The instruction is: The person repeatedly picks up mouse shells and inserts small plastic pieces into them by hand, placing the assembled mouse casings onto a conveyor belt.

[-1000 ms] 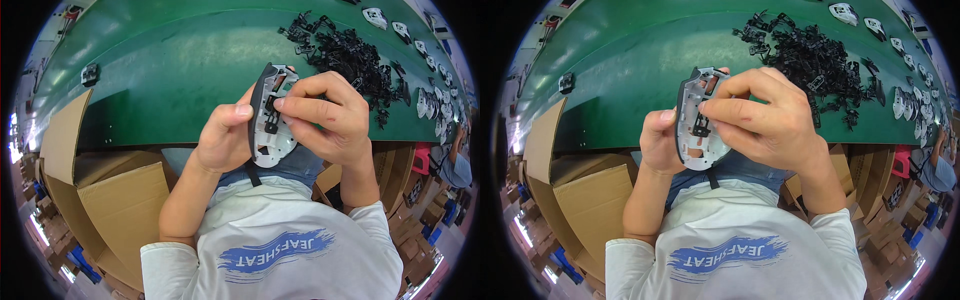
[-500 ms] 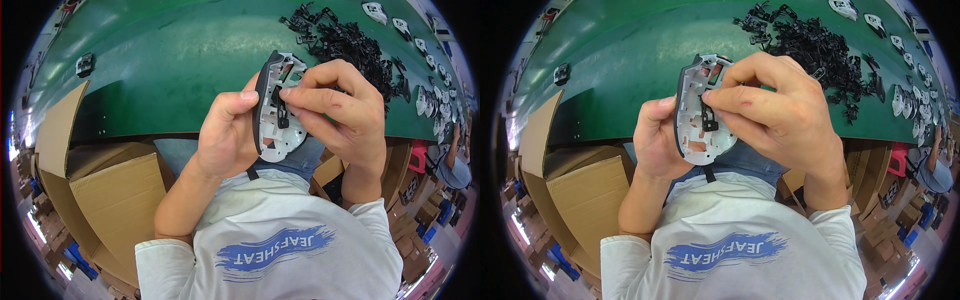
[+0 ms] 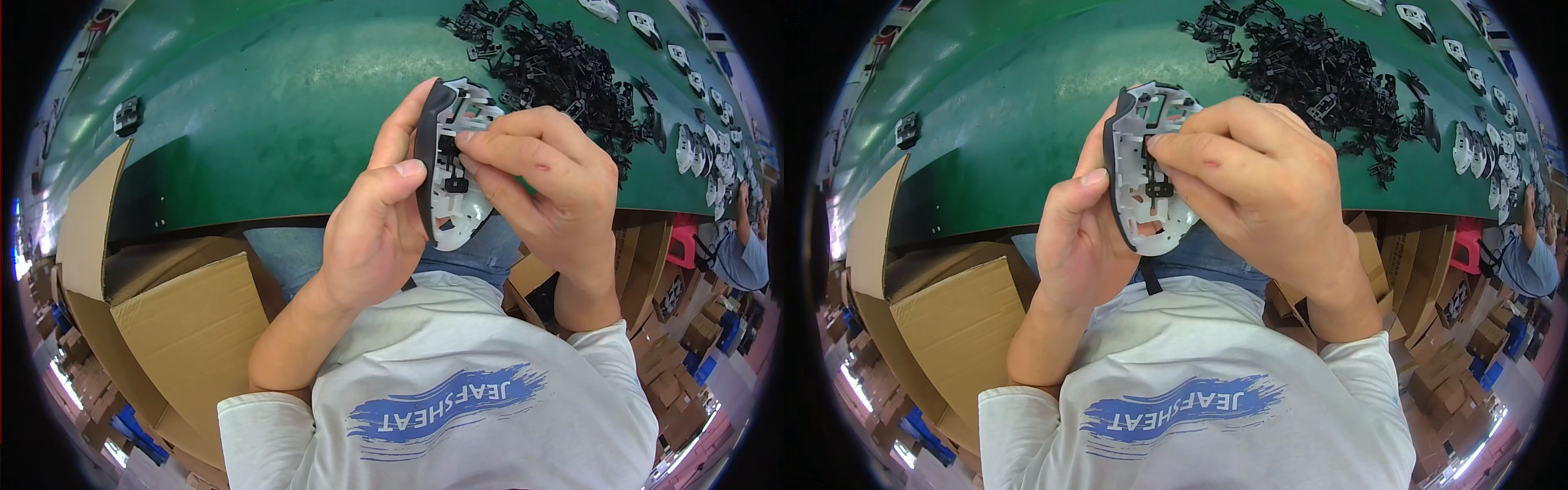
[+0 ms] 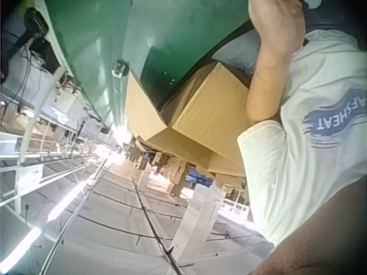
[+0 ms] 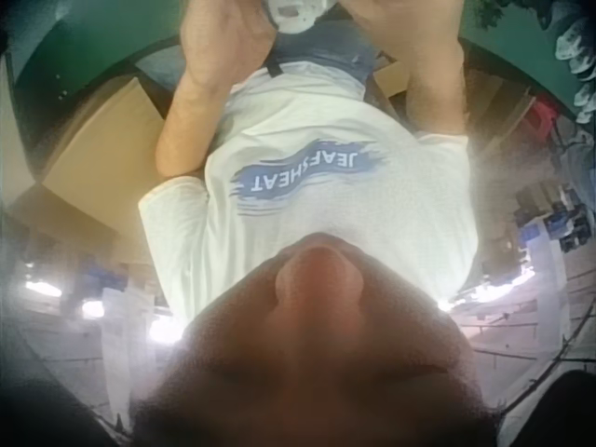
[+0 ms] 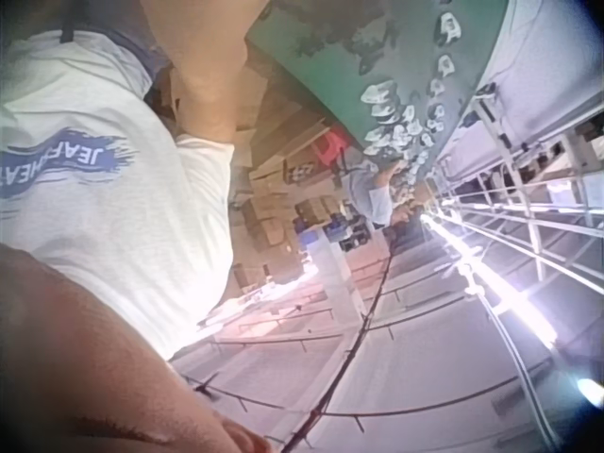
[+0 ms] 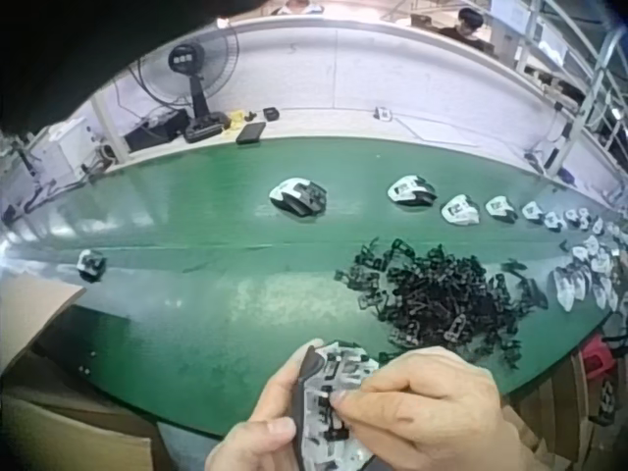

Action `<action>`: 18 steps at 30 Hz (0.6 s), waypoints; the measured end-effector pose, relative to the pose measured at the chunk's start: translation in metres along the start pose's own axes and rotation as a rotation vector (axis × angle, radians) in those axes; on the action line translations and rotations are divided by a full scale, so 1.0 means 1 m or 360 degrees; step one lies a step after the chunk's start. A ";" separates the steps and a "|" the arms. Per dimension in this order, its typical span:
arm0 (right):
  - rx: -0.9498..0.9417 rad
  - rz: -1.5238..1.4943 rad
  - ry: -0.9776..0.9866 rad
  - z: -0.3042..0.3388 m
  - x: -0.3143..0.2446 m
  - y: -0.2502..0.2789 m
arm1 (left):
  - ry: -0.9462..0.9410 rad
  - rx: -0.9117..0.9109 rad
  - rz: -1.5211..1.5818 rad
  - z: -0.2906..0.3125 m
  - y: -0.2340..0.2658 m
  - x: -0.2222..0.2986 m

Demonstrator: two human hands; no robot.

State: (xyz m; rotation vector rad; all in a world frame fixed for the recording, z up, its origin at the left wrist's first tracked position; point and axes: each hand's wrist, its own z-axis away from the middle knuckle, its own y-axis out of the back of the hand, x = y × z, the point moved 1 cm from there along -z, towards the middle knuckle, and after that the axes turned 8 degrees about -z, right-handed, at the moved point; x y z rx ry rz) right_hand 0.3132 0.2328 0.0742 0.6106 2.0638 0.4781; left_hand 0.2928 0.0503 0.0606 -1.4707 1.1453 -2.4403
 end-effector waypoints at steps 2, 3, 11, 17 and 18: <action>-0.0008 -0.0010 0.0094 -0.002 0.005 0.001 | 0.0030 0.0007 0.0051 0.001 0.001 0.000; -0.0014 -0.0019 0.0188 -0.002 0.007 0.002 | 0.0058 0.0012 0.0101 0.002 0.001 -0.001; -0.0067 0.0080 0.0158 0.001 0.006 0.007 | 0.0085 -0.0080 0.0092 0.002 0.004 0.001; -0.0074 0.0103 0.0049 0.008 0.004 0.006 | 0.0084 -0.0171 0.0217 0.000 0.007 -0.008; -0.0119 0.0136 0.0058 0.009 0.003 0.006 | 0.0093 -0.0265 0.0269 0.000 0.009 -0.010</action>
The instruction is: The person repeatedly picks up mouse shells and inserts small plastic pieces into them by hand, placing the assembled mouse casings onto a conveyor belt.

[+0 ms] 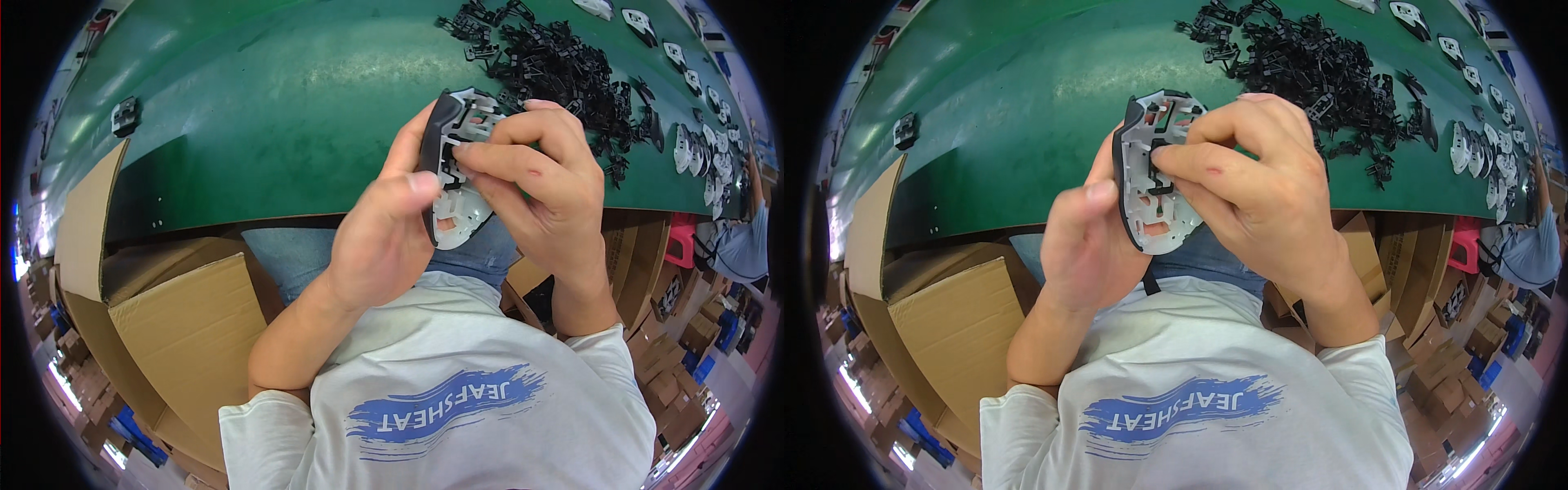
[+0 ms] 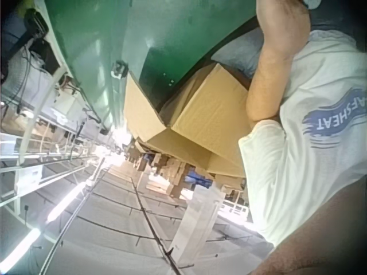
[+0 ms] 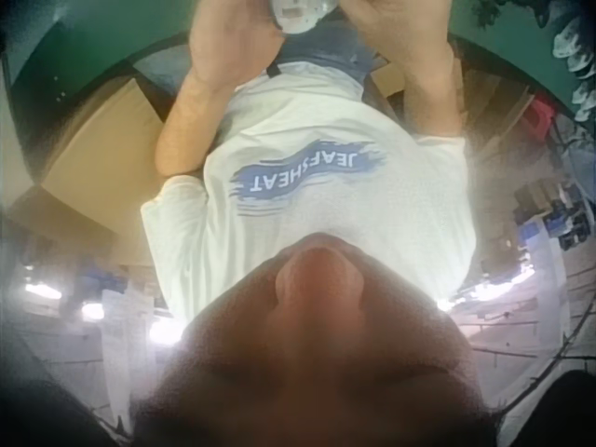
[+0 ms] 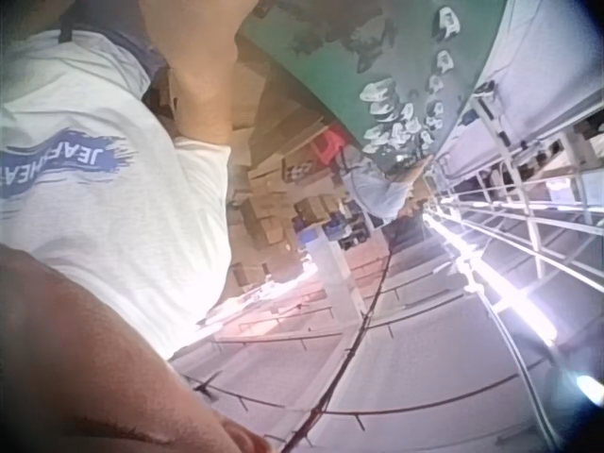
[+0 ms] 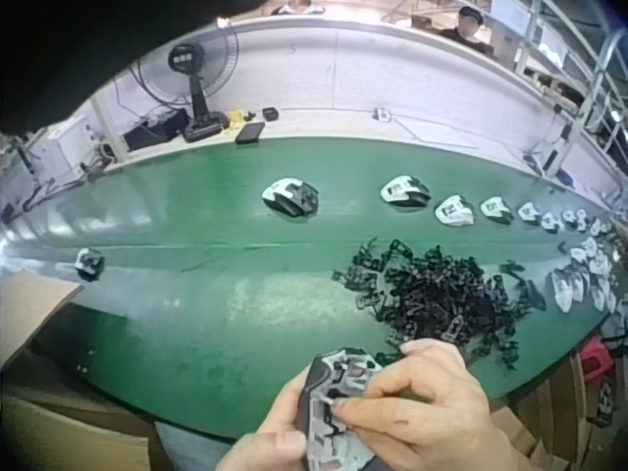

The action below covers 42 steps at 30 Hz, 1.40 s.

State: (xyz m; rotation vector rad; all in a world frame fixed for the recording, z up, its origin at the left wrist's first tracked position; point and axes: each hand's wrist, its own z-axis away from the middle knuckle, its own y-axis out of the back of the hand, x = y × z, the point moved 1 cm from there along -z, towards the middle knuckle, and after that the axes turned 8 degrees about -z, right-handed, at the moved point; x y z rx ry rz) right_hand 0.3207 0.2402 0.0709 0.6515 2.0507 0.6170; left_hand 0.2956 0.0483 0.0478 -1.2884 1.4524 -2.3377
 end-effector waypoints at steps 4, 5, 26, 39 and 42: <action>-0.0066 0.0037 -0.0008 0.000 0.001 -0.002 | -0.0137 0.0145 -0.0595 0.005 -0.004 -0.007; -0.0071 -0.0030 -0.0034 0.000 -0.001 0.000 | -0.0067 0.0179 -0.0472 0.006 -0.002 -0.005; 0.0183 -0.1200 -0.0840 0.023 0.001 -0.031 | -0.0152 0.0489 -0.1016 0.008 0.002 -0.017; 0.0261 -0.0877 -0.0640 0.039 -0.008 -0.066 | -0.0495 0.0764 -0.1563 0.015 0.042 -0.037; 0.0213 -0.0963 -0.0589 0.039 -0.011 -0.062 | -0.0543 0.0759 -0.1670 0.015 0.031 -0.034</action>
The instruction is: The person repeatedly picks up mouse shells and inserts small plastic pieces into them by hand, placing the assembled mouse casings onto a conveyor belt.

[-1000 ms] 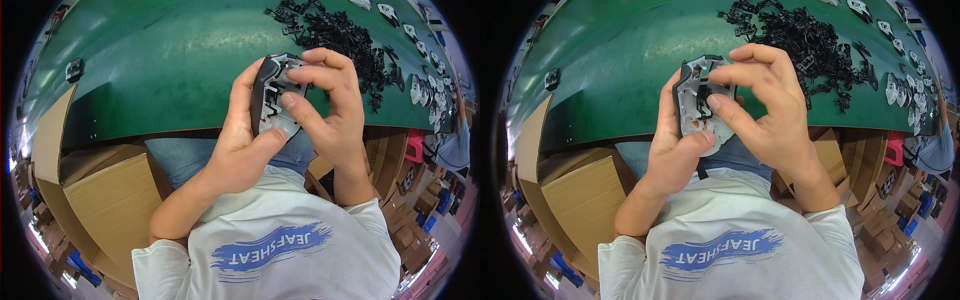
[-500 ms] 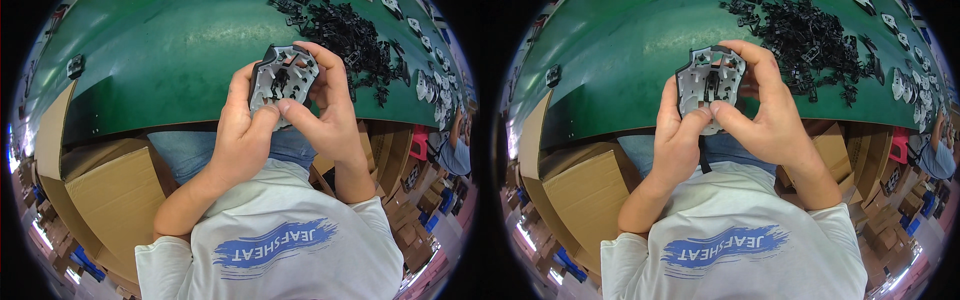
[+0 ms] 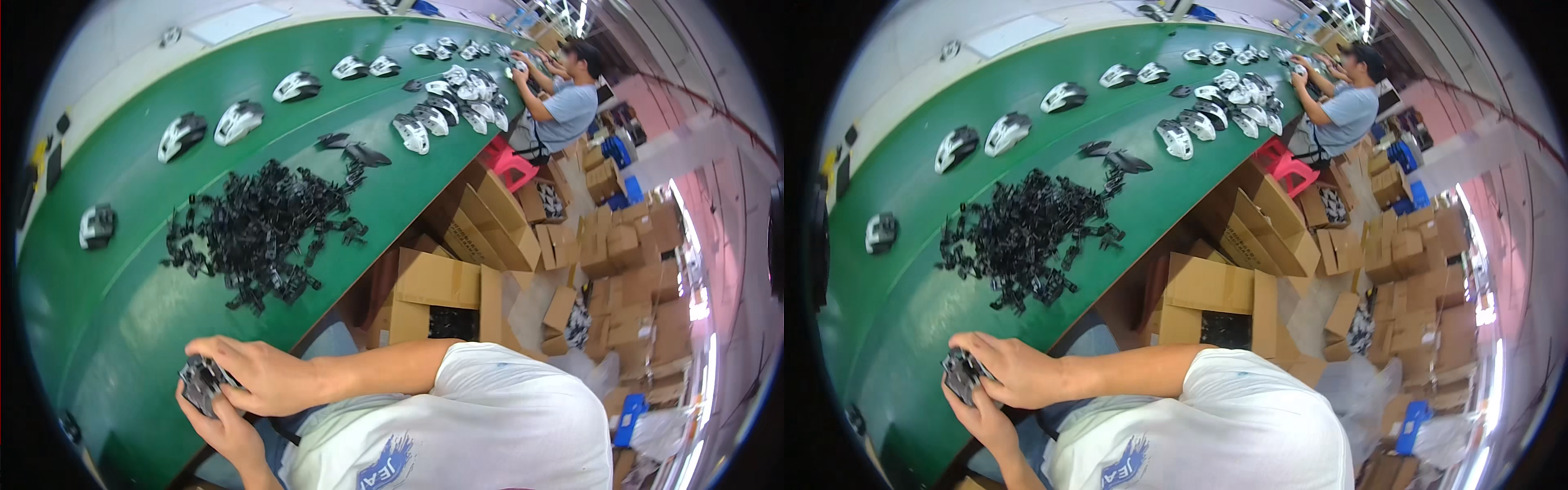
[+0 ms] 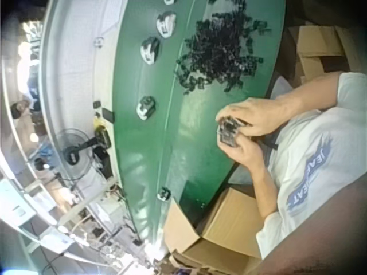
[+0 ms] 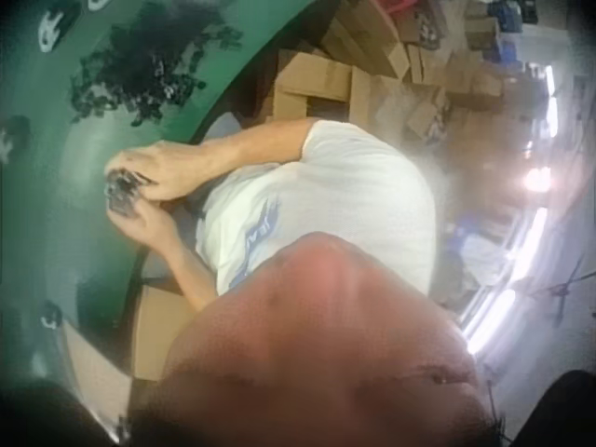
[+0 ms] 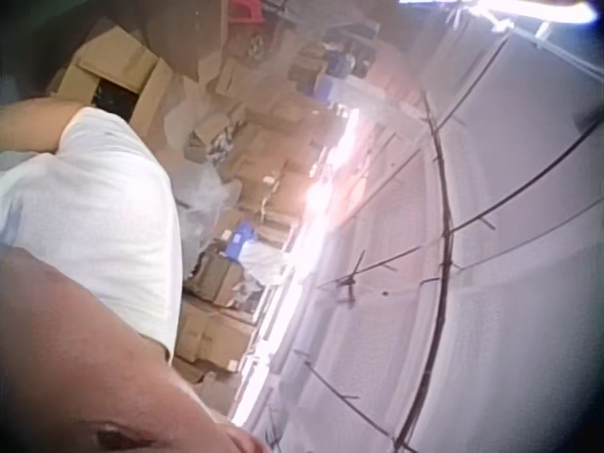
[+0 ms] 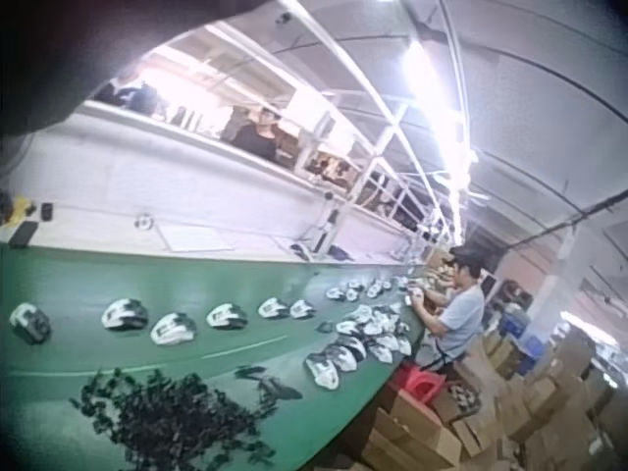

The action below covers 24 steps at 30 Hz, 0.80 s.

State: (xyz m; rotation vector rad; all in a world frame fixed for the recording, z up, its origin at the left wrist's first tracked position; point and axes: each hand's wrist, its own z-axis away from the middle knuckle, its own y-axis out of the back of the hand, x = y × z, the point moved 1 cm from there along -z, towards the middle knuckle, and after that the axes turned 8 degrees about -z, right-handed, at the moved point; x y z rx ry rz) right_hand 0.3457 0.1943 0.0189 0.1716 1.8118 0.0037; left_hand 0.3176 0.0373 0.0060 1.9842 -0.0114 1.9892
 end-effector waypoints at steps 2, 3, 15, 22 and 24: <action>0.0021 -0.0024 0.0002 0.001 0.001 0.002 | 0.0072 -0.0042 0.0006 -0.001 0.001 -0.002; 0.0047 -0.0014 0.0041 0.000 -0.001 0.004 | 0.0059 -0.0077 0.0040 -0.002 0.001 -0.002; -0.0637 -0.0483 -0.0196 -0.030 -0.016 -0.008 | 0.0378 -0.0112 0.0045 0.016 0.046 0.079; -0.0817 0.0340 0.0264 -0.078 -0.015 0.010 | 0.0694 0.0368 -0.0098 0.098 0.188 0.065; -0.0623 0.0672 0.0216 -0.080 -0.002 0.031 | 0.0790 0.0487 -0.0193 0.127 0.243 0.070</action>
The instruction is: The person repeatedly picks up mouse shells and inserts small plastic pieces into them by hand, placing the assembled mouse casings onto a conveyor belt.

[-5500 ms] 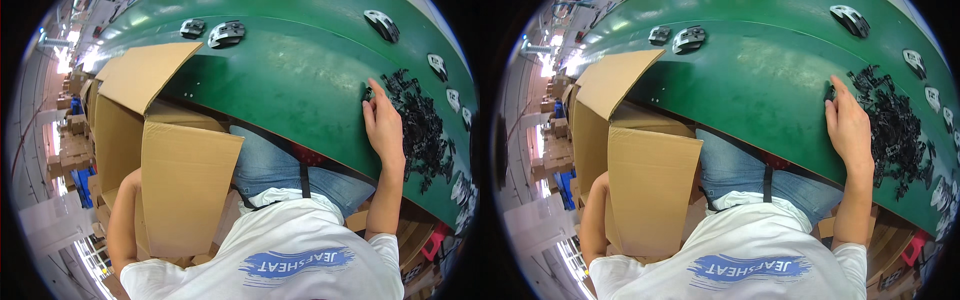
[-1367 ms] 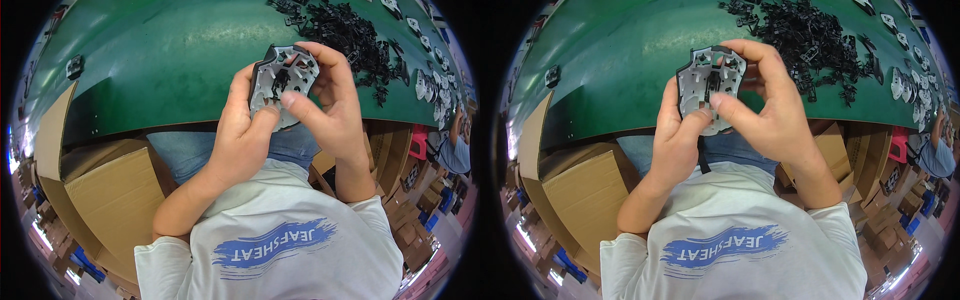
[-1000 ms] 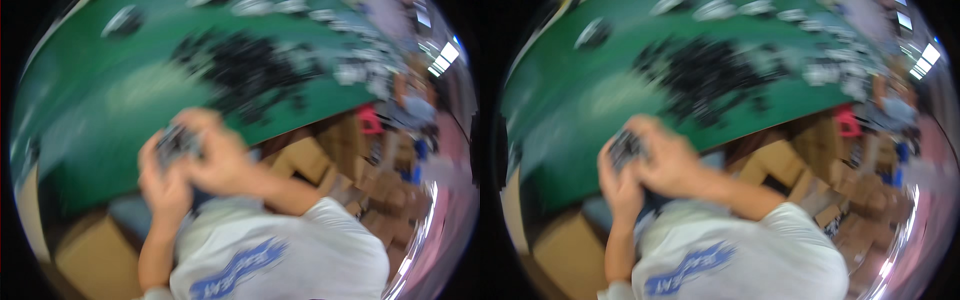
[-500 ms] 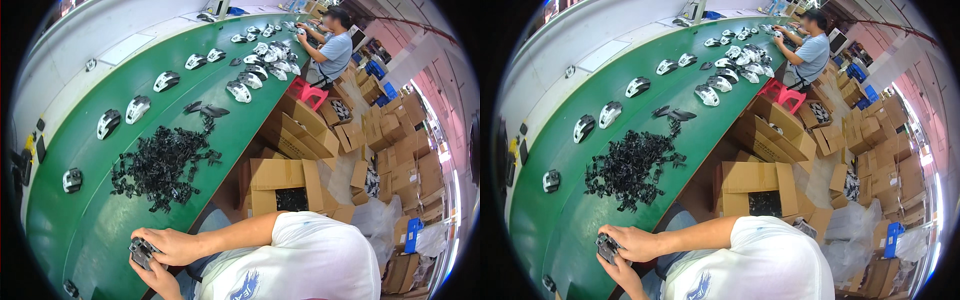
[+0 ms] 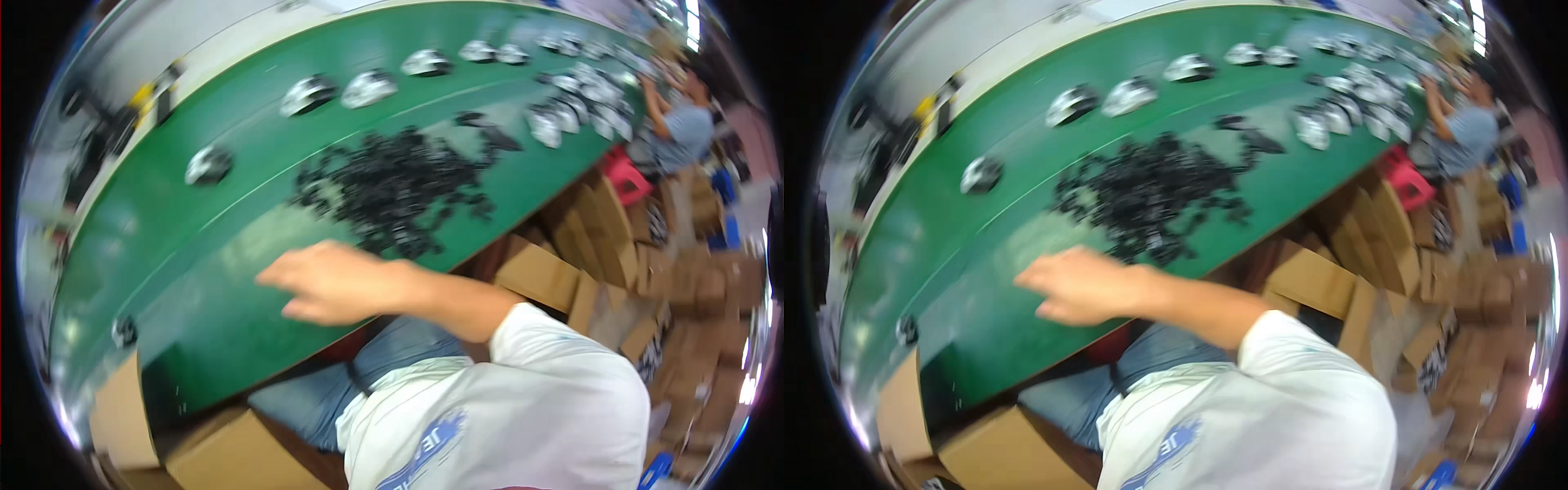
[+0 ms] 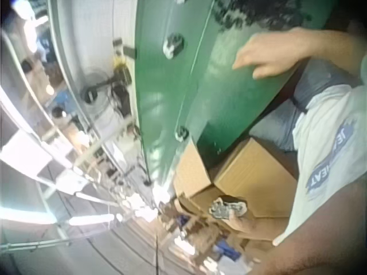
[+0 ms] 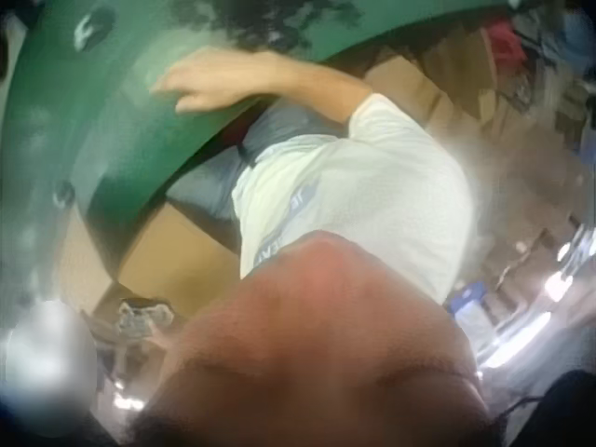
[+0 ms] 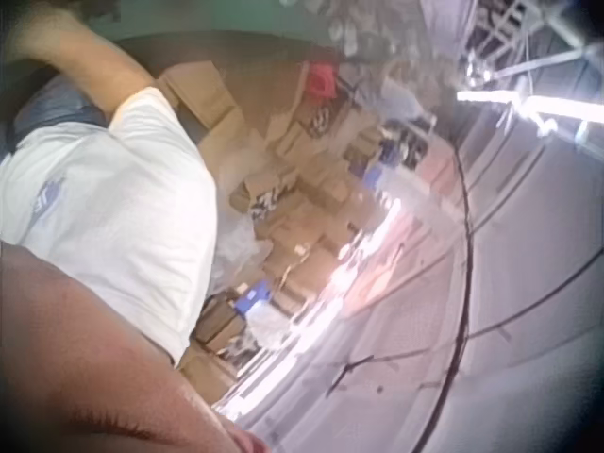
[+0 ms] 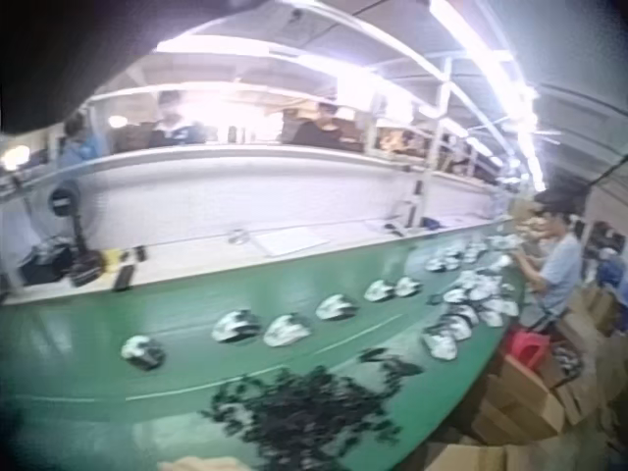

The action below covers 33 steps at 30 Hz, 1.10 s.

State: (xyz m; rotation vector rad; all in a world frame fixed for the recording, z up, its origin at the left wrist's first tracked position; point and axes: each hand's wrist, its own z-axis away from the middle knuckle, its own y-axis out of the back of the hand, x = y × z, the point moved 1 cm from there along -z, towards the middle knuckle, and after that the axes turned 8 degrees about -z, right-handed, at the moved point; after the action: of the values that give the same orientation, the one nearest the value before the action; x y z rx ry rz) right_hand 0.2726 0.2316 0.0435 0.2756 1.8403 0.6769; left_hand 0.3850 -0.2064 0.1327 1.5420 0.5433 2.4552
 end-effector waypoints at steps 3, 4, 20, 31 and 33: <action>0.0020 0.0459 -0.0064 0.010 0.017 0.011 | 0.0160 0.0161 -0.0040 0.014 0.077 -0.025; 0.0023 0.0619 -0.0088 0.009 0.018 0.015 | 0.0214 0.0191 -0.0046 0.015 0.101 -0.037; 0.0212 0.1137 -0.0099 -0.052 0.066 0.011 | 0.0395 -0.0375 -0.0912 -0.061 0.217 -0.082; 0.0311 0.1015 -0.0047 -0.031 0.072 0.023 | -0.0950 0.0423 -0.1782 -0.234 0.091 0.150; 0.0326 0.0959 -0.0009 -0.029 0.060 0.023 | -0.0974 0.0350 -0.2384 -0.301 0.061 0.149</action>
State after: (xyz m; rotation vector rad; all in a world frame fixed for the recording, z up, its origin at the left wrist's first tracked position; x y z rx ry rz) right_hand 0.2211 0.2711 0.0163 0.9913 1.8260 0.8878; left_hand 0.0517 -0.2714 0.1625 1.0799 1.2163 0.7897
